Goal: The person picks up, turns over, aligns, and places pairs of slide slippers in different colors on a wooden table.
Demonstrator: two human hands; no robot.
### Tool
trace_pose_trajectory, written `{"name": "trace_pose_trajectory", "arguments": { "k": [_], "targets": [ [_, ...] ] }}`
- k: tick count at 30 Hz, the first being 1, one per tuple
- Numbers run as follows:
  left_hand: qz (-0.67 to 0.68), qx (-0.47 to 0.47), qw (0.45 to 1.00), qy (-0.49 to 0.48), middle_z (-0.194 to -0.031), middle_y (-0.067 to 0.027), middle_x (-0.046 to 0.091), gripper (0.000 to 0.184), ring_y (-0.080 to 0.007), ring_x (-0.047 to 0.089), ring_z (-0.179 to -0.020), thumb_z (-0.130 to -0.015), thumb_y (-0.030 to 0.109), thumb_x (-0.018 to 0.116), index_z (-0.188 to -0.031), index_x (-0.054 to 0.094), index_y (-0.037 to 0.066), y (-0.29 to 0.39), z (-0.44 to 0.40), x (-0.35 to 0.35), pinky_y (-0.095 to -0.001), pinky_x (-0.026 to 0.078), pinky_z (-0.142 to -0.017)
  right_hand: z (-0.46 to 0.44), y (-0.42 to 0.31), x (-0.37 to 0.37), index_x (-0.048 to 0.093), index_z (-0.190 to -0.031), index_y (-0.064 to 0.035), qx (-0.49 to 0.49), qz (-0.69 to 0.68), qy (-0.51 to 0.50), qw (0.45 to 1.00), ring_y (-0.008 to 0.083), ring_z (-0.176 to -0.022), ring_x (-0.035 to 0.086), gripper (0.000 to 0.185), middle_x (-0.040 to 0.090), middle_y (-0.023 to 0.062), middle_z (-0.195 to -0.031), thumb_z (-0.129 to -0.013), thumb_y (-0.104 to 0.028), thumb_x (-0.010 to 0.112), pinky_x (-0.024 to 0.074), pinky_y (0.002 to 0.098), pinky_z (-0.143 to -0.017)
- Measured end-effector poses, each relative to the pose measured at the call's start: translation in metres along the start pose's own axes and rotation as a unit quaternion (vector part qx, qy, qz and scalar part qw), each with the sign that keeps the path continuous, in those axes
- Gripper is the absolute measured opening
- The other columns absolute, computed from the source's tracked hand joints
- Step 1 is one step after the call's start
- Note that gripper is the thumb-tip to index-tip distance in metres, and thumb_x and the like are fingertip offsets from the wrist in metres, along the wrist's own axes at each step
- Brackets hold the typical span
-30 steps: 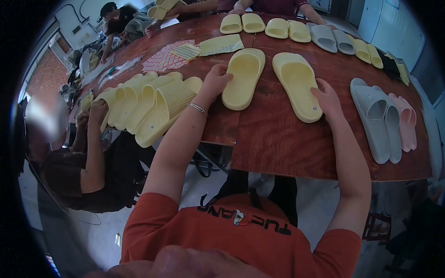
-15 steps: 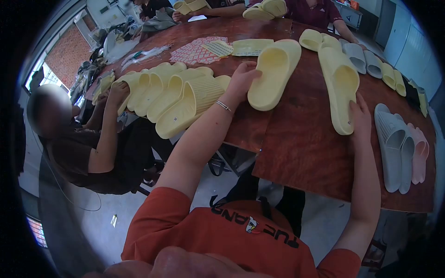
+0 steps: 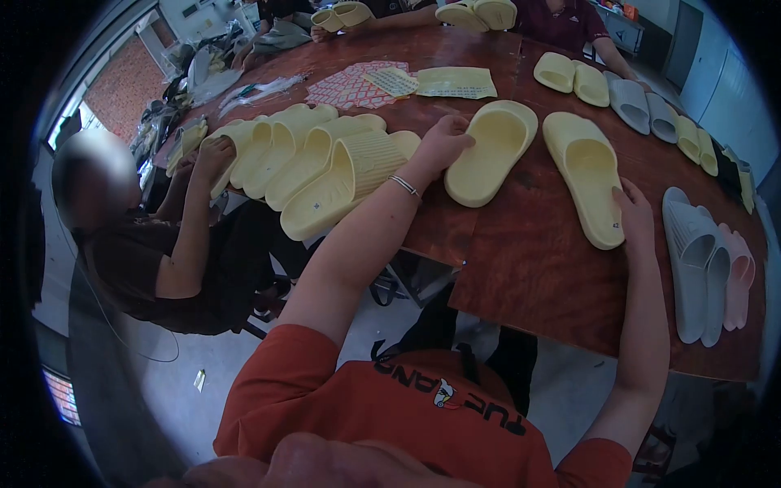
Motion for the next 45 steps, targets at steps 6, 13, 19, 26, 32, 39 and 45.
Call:
{"name": "trace_pose_trajectory", "arguments": {
  "k": [6,13,19,26,32,39,45],
  "targets": [
    [-0.067,0.028,0.997,0.011,-0.088,-0.0179,0.057,0.040,-0.0279,0.057,-0.083,-0.065,0.016,0.059,-0.098,0.047,-0.003,0.005,0.002,0.001,-0.0336,0.045,-0.072,0.002,-0.003,0.016,0.048,-0.112,0.0028,-0.030,0.147,-0.081,0.985,0.0121,-0.082,0.055,0.036,0.057,0.0084,-0.096,-0.081,-0.015,0.049,0.0428,0.0237,-0.071],
    [-0.068,0.016,0.998,0.000,-0.089,-0.0181,0.057,0.040,-0.0285,0.057,-0.084,-0.065,0.017,0.059,-0.098,0.047,-0.003,0.002,0.001,0.002,-0.0344,0.045,-0.072,-0.004,0.002,0.014,0.048,-0.112,0.0023,-0.044,0.168,-0.082,0.981,0.0130,-0.083,0.055,0.036,0.057,0.0093,-0.097,-0.080,-0.015,0.050,0.0429,0.0246,-0.072],
    [0.063,0.013,0.998,0.017,-0.094,-0.0132,0.055,0.038,-0.0188,0.055,-0.082,-0.067,0.009,0.058,-0.101,0.046,-0.003,-0.005,-0.003,0.002,-0.0289,0.045,-0.069,-0.005,0.004,0.008,0.043,-0.118,0.0007,-0.067,0.117,-0.034,0.990,0.0153,-0.093,0.053,0.041,0.053,0.0119,-0.107,-0.080,-0.014,0.050,0.0414,0.0254,-0.078],
    [0.167,0.013,0.983,0.076,-0.093,-0.0112,0.052,0.036,-0.0193,0.053,-0.081,-0.067,0.010,0.061,-0.098,0.048,-0.003,-0.015,-0.011,-0.004,-0.0298,0.045,-0.071,0.005,-0.018,0.005,0.041,-0.121,-0.0055,-0.168,0.274,0.144,0.936,0.0162,-0.097,0.050,0.042,0.050,0.0094,-0.112,-0.081,-0.015,0.050,0.0407,0.0277,-0.080],
    [-0.055,0.159,0.983,0.074,-0.102,-0.0167,0.049,0.037,-0.0289,0.050,-0.094,-0.068,0.019,0.064,-0.096,0.050,0.000,0.016,0.009,0.002,-0.0343,0.043,-0.078,0.019,-0.029,0.029,0.047,-0.115,-0.0071,-0.207,0.201,0.023,0.957,0.0157,-0.090,0.051,0.034,0.052,0.0060,-0.108,-0.082,-0.013,0.050,0.0415,0.0287,-0.077],
    [-0.171,0.191,0.966,0.037,-0.109,-0.0191,0.046,0.036,-0.0326,0.044,-0.104,-0.067,0.025,0.065,-0.091,0.053,0.001,0.019,0.011,0.009,-0.0362,0.036,-0.089,0.028,-0.043,0.063,0.053,-0.104,-0.0032,-0.229,0.325,-0.030,0.917,0.0215,-0.089,0.052,0.026,0.054,0.0105,-0.102,-0.081,-0.014,0.051,0.0418,0.0303,-0.076],
    [-0.171,0.226,0.957,0.056,-0.107,-0.0197,0.048,0.030,-0.0313,0.044,-0.105,-0.069,0.022,0.065,-0.088,0.055,0.000,0.020,0.009,0.010,-0.0356,0.037,-0.088,0.003,-0.060,0.118,0.054,-0.094,0.0078,-0.092,0.455,-0.102,0.880,0.0341,-0.089,0.054,0.056,0.057,0.0238,-0.082,-0.076,-0.045,0.051,0.0420,0.0388,-0.077]
  ]
}}
Point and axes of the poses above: each hand's wrist, its own z-axis away from the middle knuckle, its own x-axis out of the palm, y = z × x, the point moved 7 cm from there along -z, towards the middle knuckle
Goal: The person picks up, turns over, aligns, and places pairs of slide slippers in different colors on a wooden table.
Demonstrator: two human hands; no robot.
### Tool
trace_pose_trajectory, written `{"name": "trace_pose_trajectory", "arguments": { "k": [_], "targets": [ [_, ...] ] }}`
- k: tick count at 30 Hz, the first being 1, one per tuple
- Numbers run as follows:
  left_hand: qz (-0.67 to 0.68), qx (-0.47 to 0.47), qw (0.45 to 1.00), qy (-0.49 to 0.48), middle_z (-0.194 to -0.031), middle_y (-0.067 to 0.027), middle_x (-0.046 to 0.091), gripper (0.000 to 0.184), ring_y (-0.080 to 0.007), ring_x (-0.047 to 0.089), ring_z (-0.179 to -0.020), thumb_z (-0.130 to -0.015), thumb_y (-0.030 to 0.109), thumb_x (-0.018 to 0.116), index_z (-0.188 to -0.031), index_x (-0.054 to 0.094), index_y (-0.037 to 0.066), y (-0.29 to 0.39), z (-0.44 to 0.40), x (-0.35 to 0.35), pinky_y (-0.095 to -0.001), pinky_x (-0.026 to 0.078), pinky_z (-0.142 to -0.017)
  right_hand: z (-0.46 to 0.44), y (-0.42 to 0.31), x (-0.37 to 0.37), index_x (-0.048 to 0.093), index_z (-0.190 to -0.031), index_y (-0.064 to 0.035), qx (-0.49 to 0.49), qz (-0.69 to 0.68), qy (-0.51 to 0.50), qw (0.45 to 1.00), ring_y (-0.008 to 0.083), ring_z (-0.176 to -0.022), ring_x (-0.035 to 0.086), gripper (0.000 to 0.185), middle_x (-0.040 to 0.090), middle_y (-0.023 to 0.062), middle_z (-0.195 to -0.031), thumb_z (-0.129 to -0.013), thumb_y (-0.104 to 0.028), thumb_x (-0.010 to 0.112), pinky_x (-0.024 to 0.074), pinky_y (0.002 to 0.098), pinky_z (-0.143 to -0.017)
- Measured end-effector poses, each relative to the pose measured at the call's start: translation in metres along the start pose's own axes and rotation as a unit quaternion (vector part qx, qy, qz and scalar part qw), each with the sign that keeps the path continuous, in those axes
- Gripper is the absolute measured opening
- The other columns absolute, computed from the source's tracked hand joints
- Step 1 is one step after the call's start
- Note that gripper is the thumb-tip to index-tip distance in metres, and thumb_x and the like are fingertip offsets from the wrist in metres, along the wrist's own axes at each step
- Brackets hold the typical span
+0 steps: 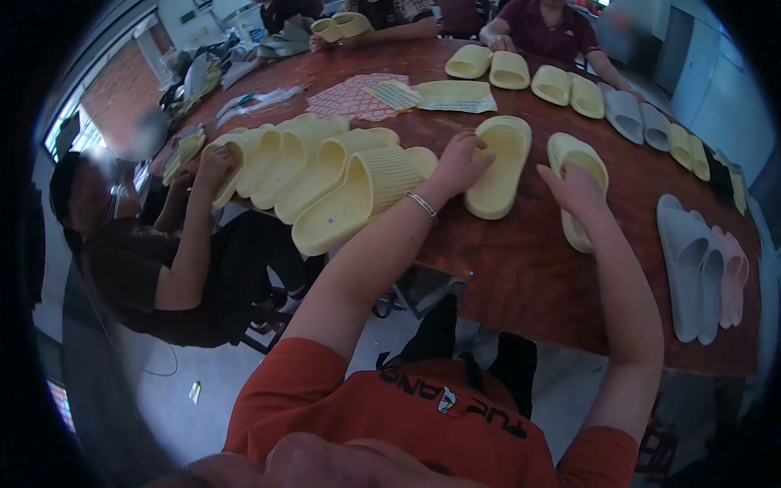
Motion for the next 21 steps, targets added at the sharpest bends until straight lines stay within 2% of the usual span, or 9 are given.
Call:
{"name": "trace_pose_trajectory", "arguments": {
  "k": [2,4,8,13,15,17,19,20,21],
  "targets": [
    [0.000,0.006,1.000,0.011,-0.103,-0.0192,0.050,0.028,-0.0304,0.046,-0.102,-0.069,0.021,0.064,-0.086,0.055,0.000,0.002,-0.001,-0.002,-0.0354,0.038,-0.087,-0.013,-0.011,0.006,0.053,-0.097,0.0085,0.010,0.025,-0.004,1.000,0.0351,-0.090,0.054,0.061,0.056,0.0250,-0.088,-0.074,-0.048,0.052,0.0427,0.0386,-0.078],
    [-0.009,0.051,0.999,0.016,-0.096,-0.0167,0.054,0.026,-0.0278,0.051,-0.093,-0.070,0.021,0.064,-0.084,0.056,0.000,0.003,-0.004,-0.002,-0.0342,0.041,-0.080,-0.024,-0.008,0.015,0.052,-0.097,0.0060,-0.001,0.116,0.070,0.991,0.0360,-0.088,0.054,0.047,0.054,0.0236,-0.095,-0.077,-0.036,0.051,0.0438,0.0400,-0.077],
    [0.012,0.008,1.000,-0.007,-0.086,-0.0157,0.055,0.024,-0.0293,0.052,-0.082,-0.071,0.021,0.062,-0.082,0.057,0.000,0.002,-0.008,-0.001,-0.0359,0.042,-0.073,-0.022,0.004,0.016,0.052,-0.091,0.0005,-0.003,0.073,0.150,0.986,0.0334,-0.087,0.055,0.023,0.054,0.0202,-0.095,-0.071,-0.010,0.046,0.0452,0.0410,-0.074],
    [0.065,-0.033,0.997,-0.034,-0.083,-0.0122,0.057,0.027,-0.0214,0.054,-0.075,-0.075,0.023,0.060,-0.086,0.058,-0.001,-0.012,-0.012,0.006,-0.0303,0.043,-0.069,-0.002,0.016,0.005,0.053,-0.091,-0.0024,0.000,0.081,0.132,0.988,0.0323,-0.086,0.056,0.023,0.054,0.0190,-0.092,-0.070,-0.009,0.049,0.0458,0.0399,-0.072],
    [0.065,-0.032,0.996,-0.049,-0.084,-0.0112,0.058,0.027,-0.0191,0.054,-0.075,-0.076,0.023,0.059,-0.088,0.058,-0.001,0.001,-0.008,0.006,-0.0284,0.043,-0.069,0.004,0.023,0.002,0.052,-0.089,-0.0002,-0.012,0.043,0.125,0.991,0.0364,-0.086,0.053,0.022,0.053,0.0223,-0.093,-0.070,-0.009,0.046,0.0427,0.0430,-0.074],
    [0.162,-0.145,0.972,-0.093,-0.086,-0.0086,0.060,0.027,-0.0138,0.055,-0.078,-0.078,0.023,0.058,-0.093,0.059,0.000,0.013,-0.001,0.004,-0.0243,0.043,-0.071,0.004,0.031,-0.002,0.053,-0.090,-0.0009,0.001,0.027,0.118,0.993,0.0364,-0.086,0.054,0.023,0.054,0.0212,-0.094,-0.070,-0.012,0.048,0.0427,0.0426,-0.075],
    [0.237,-0.161,0.948,-0.139,-0.086,-0.0076,0.060,0.027,-0.0120,0.054,-0.079,-0.079,0.023,0.057,-0.095,0.059,0.001,0.007,0.002,0.019,-0.0230,0.042,-0.072,0.001,0.033,-0.009,0.053,-0.091,-0.0016,0.012,0.005,0.113,0.994,0.0364,-0.086,0.054,0.025,0.054,0.0202,-0.095,-0.070,-0.015,0.050,0.0427,0.0421,-0.075],
    [0.305,-0.181,0.918,-0.176,-0.087,-0.0066,0.060,0.027,-0.0101,0.054,-0.079,-0.080,0.023,0.057,-0.096,0.059,0.002,0.001,0.003,0.029,-0.0217,0.042,-0.072,-0.005,0.033,-0.004,0.052,-0.098,-0.0003,0.018,-0.028,0.051,0.998,0.0347,-0.091,0.053,0.034,0.051,0.0205,-0.104,-0.069,-0.017,0.053,0.0427,0.0408,-0.078],
    [0.286,-0.160,0.927,-0.184,-0.087,-0.0069,0.060,0.028,-0.0120,0.055,-0.079,-0.080,0.024,0.057,-0.098,0.059,0.003,0.003,0.001,0.030,-0.0224,0.042,-0.073,-0.010,0.032,0.001,0.052,-0.105,0.0009,0.023,-0.063,-0.011,0.998,0.0330,-0.096,0.053,0.043,0.048,0.0207,-0.114,-0.067,-0.019,0.056,0.0427,0.0394,-0.081]
  ]
}}
Point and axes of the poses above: each hand's wrist, its own z-axis away from the middle knuckle, its own x-axis out of the palm, y = z × x, the point moved 7 cm from there along -z, towards the middle knuckle
